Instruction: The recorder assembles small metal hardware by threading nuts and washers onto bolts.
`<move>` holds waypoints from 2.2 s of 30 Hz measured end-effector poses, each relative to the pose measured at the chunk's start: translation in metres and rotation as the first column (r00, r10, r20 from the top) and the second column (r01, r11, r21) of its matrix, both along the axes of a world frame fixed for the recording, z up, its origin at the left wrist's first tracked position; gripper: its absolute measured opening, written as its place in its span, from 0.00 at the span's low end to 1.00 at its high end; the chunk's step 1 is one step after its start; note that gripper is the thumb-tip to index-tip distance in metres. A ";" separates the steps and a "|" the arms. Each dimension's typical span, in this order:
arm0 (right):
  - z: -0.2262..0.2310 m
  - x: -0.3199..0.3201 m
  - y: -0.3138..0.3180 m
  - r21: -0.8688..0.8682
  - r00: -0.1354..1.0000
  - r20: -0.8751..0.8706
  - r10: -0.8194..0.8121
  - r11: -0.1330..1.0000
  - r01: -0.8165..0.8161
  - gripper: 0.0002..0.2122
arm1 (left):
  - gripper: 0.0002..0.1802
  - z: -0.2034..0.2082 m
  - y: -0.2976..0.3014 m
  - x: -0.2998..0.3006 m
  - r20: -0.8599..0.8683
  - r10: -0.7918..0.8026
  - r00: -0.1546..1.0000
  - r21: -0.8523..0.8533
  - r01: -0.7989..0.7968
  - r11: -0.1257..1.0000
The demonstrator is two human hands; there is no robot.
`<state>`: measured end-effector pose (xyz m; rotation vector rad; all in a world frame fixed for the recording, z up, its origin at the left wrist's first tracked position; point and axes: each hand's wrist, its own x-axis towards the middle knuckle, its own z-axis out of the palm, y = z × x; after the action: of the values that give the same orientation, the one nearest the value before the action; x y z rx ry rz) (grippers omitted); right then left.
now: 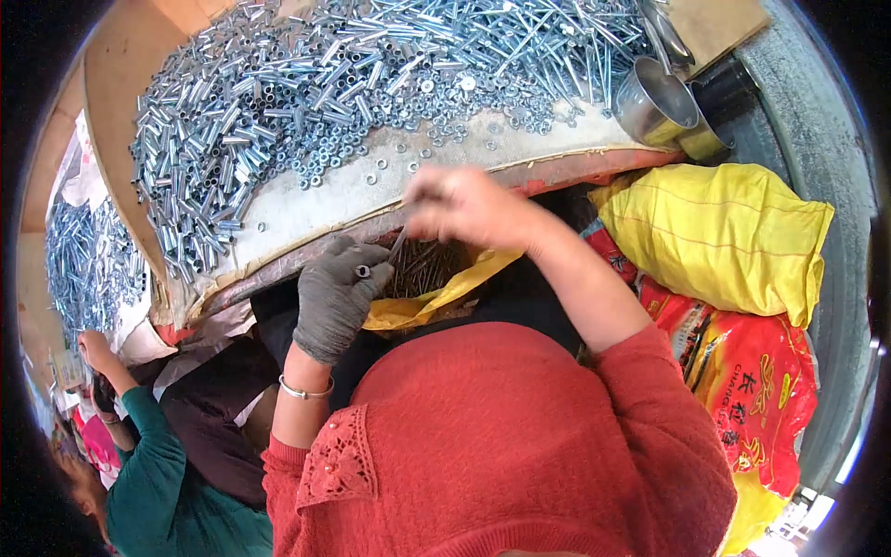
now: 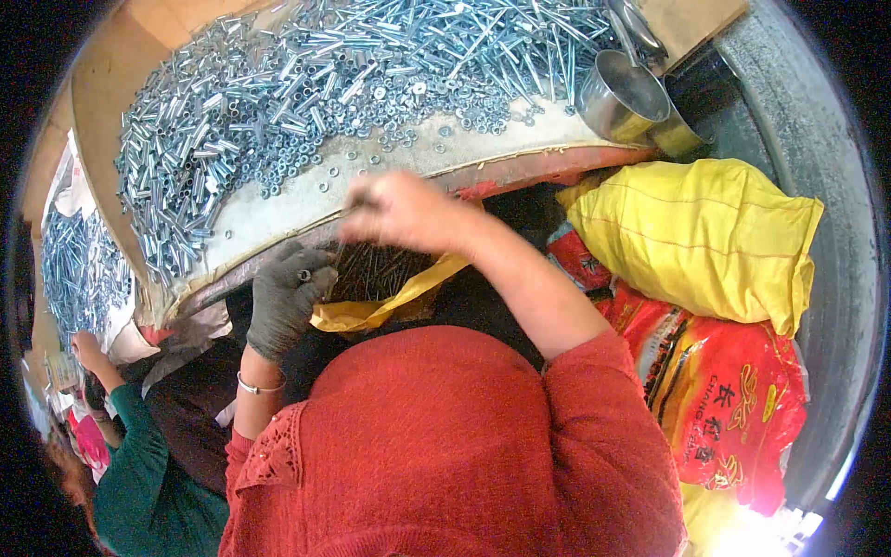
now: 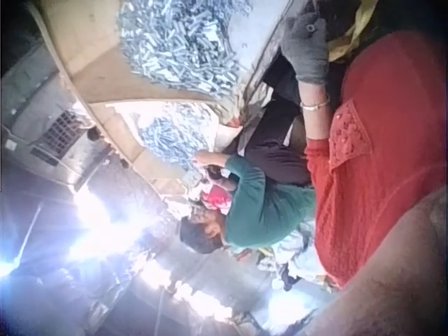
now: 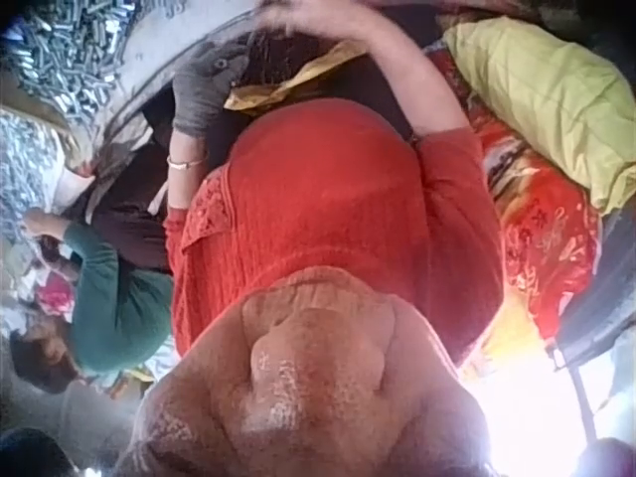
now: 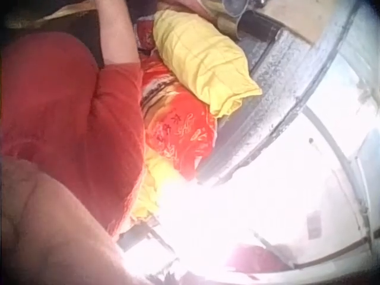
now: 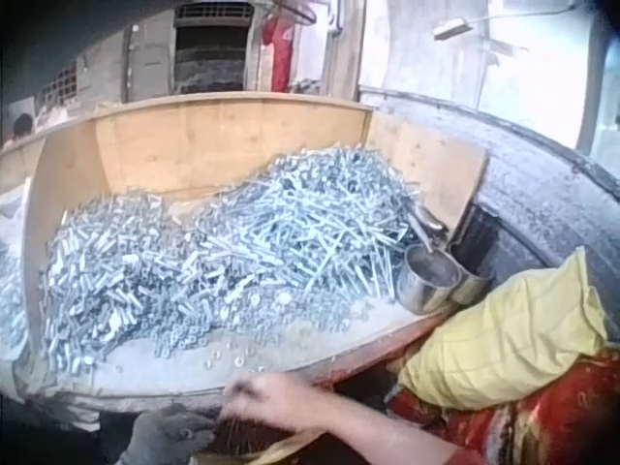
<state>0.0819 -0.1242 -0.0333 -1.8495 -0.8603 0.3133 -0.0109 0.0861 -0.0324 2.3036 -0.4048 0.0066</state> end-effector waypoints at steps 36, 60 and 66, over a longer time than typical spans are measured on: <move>0.010 -0.006 -0.015 0.314 0.742 0.327 -0.586 0.807 0.499 0.09 | 0.20 -0.014 -0.004 -0.004 -0.540 -0.318 0.779 -0.833 -0.550 0.067; 0.017 -0.035 -0.001 0.619 0.811 -0.583 -0.047 0.621 0.481 0.10 | 0.16 0.000 -0.019 -0.014 -0.417 -0.531 0.738 -0.893 -0.441 0.088; -0.002 -0.045 0.007 0.505 0.695 -0.717 0.041 0.718 0.479 0.14 | 0.14 0.017 -0.014 -0.006 -0.653 -0.144 0.744 -0.758 -0.644 0.106</move>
<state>0.0368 -0.1168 -0.0348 -0.9903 -0.1306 0.4243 -0.0173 0.0720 -0.0157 0.8152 0.3748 -0.2106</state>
